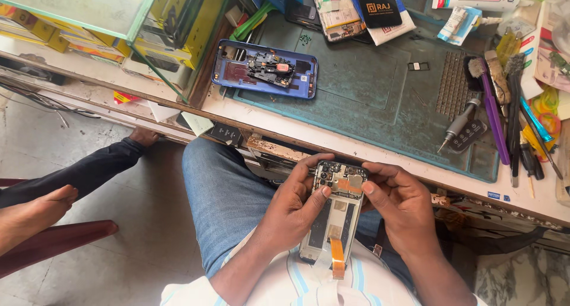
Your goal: The person disassembles a smartphone, removes the screen assembly, and uses a metal tool to pry and separate the display from the frame. They then apply liquid from a spray bottle to the screen and wipe it with a cloth.
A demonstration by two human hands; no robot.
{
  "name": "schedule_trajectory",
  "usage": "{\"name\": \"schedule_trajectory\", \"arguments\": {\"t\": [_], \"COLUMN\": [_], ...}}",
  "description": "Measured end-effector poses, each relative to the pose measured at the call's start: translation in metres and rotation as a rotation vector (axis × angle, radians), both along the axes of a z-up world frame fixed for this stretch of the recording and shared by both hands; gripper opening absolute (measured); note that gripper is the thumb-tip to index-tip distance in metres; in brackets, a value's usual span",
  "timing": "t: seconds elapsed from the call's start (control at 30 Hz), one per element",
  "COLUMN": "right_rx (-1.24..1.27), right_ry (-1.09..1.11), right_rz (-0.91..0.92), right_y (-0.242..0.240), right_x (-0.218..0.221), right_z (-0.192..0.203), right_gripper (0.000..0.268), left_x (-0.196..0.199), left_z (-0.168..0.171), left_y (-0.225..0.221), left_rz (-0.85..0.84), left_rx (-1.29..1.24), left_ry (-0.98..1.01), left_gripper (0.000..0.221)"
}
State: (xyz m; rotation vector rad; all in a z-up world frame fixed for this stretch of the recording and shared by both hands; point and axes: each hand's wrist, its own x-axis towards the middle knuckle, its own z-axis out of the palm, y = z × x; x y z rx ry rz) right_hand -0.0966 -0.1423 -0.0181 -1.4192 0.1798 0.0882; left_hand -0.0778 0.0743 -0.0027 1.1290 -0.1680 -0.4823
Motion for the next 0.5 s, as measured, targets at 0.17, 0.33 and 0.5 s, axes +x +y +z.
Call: {"name": "schedule_trajectory", "arguments": {"t": [0.17, 0.33, 0.5], "right_rx": [-0.052, 0.005, -0.021], "right_ry": [-0.009, -0.036, -0.052], "right_rz": [0.027, 0.189, 0.334], "right_y": [-0.004, -0.006, -0.006], "right_x": [0.0, 0.0, 0.0], "right_z": [0.001, 0.01, 0.014], "right_gripper": [0.033, 0.051, 0.074], "left_x": [-0.001, 0.002, 0.004], "left_z": [0.001, 0.001, -0.004], "left_y": [0.001, 0.001, 0.0], "left_rz": [0.013, 0.051, 0.072], "left_rx": [0.111, 0.135, 0.065], "left_ry": [-0.026, -0.007, 0.032], "left_gripper": [0.051, 0.05, 0.051]}}
